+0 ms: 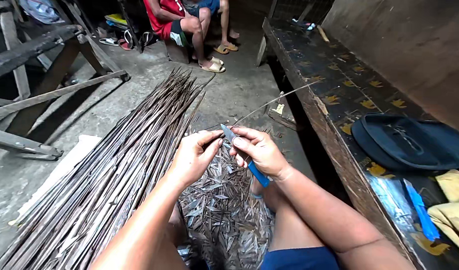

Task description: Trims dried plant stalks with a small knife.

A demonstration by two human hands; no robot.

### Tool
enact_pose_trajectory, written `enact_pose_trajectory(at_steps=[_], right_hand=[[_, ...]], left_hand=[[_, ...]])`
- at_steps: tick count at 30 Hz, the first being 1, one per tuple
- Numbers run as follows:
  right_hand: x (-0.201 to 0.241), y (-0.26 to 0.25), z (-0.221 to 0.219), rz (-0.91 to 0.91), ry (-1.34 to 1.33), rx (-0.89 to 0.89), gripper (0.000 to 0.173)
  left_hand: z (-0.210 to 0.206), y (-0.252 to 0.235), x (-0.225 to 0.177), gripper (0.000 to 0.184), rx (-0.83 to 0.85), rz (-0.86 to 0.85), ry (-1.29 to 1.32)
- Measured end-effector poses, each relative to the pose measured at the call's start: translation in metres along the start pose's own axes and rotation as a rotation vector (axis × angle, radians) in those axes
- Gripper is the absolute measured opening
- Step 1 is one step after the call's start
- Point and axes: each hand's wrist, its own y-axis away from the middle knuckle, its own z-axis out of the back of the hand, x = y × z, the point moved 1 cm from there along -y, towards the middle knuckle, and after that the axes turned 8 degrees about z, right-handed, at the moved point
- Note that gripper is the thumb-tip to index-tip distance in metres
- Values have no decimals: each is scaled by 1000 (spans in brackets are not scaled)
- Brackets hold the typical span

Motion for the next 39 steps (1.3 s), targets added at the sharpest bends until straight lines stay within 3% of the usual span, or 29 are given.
enact_pose_trajectory(at_steps=[9, 20, 39], right_hand=[[0, -1, -1, 32, 6, -3, 32], [4, -1, 8, 103, -25, -130, 31], [36, -3, 64, 252, -119, -382, 27]], left_hand=[[1, 3, -4, 22, -43, -35, -115], [-2, -1, -1, 25, -32, -43, -142], [1, -5, 20, 30, 41, -110, -131]])
